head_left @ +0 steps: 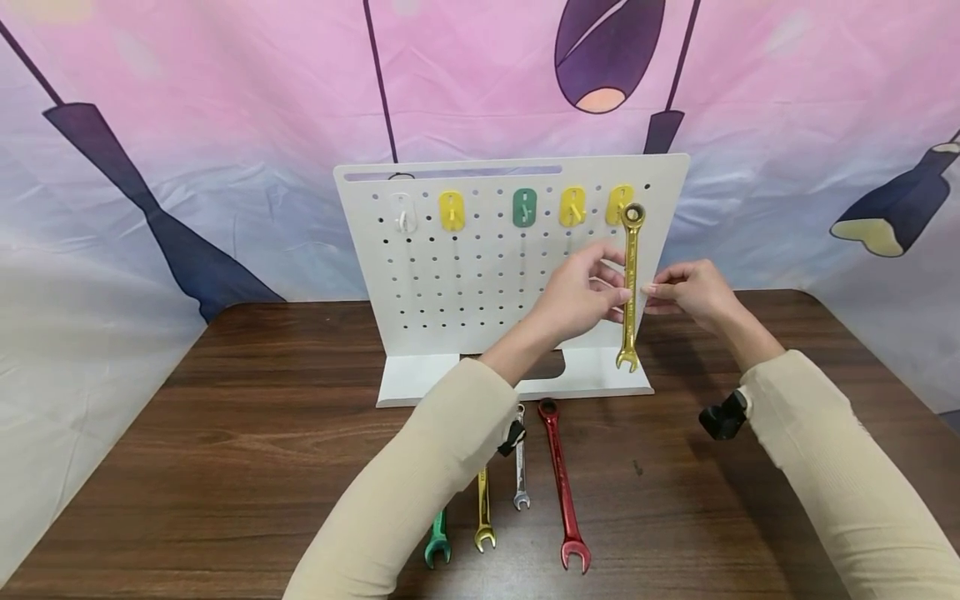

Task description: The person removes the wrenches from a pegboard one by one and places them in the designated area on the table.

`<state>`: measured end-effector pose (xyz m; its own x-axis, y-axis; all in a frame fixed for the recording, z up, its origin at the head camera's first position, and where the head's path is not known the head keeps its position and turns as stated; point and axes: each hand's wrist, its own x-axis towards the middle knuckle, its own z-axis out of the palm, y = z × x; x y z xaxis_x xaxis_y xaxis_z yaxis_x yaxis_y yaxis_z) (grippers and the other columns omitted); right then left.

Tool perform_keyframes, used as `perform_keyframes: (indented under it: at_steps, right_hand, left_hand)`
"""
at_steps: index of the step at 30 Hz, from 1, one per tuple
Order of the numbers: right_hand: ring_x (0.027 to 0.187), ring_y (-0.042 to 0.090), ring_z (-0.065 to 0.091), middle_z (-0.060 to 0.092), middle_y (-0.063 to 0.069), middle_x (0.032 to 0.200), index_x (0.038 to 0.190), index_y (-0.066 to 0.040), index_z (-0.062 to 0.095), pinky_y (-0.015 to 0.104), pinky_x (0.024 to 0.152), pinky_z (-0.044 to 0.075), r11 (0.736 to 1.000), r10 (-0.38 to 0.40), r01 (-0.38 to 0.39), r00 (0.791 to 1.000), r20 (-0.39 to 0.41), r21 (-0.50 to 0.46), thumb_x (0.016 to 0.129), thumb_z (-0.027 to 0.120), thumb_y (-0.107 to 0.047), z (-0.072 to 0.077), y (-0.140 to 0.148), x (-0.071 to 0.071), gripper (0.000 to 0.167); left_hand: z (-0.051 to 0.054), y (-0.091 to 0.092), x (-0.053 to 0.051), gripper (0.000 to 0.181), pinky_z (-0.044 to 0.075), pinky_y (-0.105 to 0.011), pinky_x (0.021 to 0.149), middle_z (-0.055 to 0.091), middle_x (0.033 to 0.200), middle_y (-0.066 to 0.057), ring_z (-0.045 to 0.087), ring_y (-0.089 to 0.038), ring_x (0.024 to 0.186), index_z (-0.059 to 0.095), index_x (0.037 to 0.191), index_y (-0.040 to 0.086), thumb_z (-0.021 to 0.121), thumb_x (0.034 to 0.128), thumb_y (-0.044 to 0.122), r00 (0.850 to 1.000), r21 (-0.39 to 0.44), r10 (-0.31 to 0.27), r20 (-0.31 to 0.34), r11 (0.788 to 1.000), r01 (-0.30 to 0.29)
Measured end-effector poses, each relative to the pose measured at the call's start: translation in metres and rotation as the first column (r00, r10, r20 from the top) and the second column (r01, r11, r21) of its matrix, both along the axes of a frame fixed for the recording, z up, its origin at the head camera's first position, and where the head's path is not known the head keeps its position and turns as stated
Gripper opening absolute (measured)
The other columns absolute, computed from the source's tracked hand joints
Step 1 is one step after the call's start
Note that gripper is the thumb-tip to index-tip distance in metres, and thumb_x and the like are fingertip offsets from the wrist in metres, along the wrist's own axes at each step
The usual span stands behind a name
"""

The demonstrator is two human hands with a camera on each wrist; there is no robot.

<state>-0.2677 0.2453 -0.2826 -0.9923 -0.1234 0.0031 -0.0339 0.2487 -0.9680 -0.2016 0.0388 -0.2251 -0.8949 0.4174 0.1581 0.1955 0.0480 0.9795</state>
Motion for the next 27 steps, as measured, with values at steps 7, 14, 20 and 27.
perform_keyframes:
  at_steps: [7,14,20,27]
  right_hand:
    - [0.068,0.017,0.064,0.061,0.008,0.073,0.080,0.008,0.061,0.042,0.076,0.056,1.000,0.011,-0.011,1.000,-0.002,-0.023,0.086,0.058,0.003,-0.001,0.000,-0.001,0.008]
    - [0.069,0.017,0.063,0.062,0.006,0.074,0.087,0.015,0.057,0.043,0.078,0.055,1.000,0.013,-0.013,1.000,-0.002,0.003,0.086,0.058,0.003,-0.002,0.001,-0.001,0.012]
    - [0.070,0.019,0.063,0.062,0.007,0.075,0.092,0.019,0.054,0.041,0.077,0.056,0.999,-0.007,0.007,1.000,-0.007,0.036,0.087,0.058,0.003,-0.003,0.000,-0.002,0.018]
    - [0.070,0.019,0.063,0.062,0.007,0.075,0.091,0.018,0.055,0.046,0.081,0.053,1.000,-0.005,0.005,1.000,-0.004,0.030,0.087,0.058,0.003,-0.004,0.000,-0.003,0.016]
  left_hand:
    - [-0.012,-0.013,0.000,0.027,0.059,-0.030,0.060,0.052,0.086,-0.013,0.056,-0.018,0.064,0.049,0.107,-0.005,0.055,0.0828,-0.015,0.998,-0.051,0.011,0.064,0.999,-0.008]
    - [-0.024,-0.028,0.001,0.027,0.059,-0.033,0.062,0.050,0.087,-0.012,0.055,-0.019,0.066,0.046,0.107,-0.005,0.052,0.0831,-0.016,0.992,-0.062,0.026,0.128,0.998,-0.018]
    - [-0.035,-0.041,0.000,0.026,0.059,-0.038,0.066,0.050,0.086,-0.012,0.054,-0.019,0.066,0.046,0.105,-0.004,0.052,0.0824,-0.017,0.985,-0.114,0.057,0.161,0.993,-0.039]
    - [-0.042,-0.056,0.001,0.026,0.059,-0.039,0.067,0.050,0.088,-0.014,0.055,-0.021,0.065,0.045,0.105,-0.004,0.052,0.0829,-0.016,0.975,-0.158,0.084,0.206,0.986,-0.051]
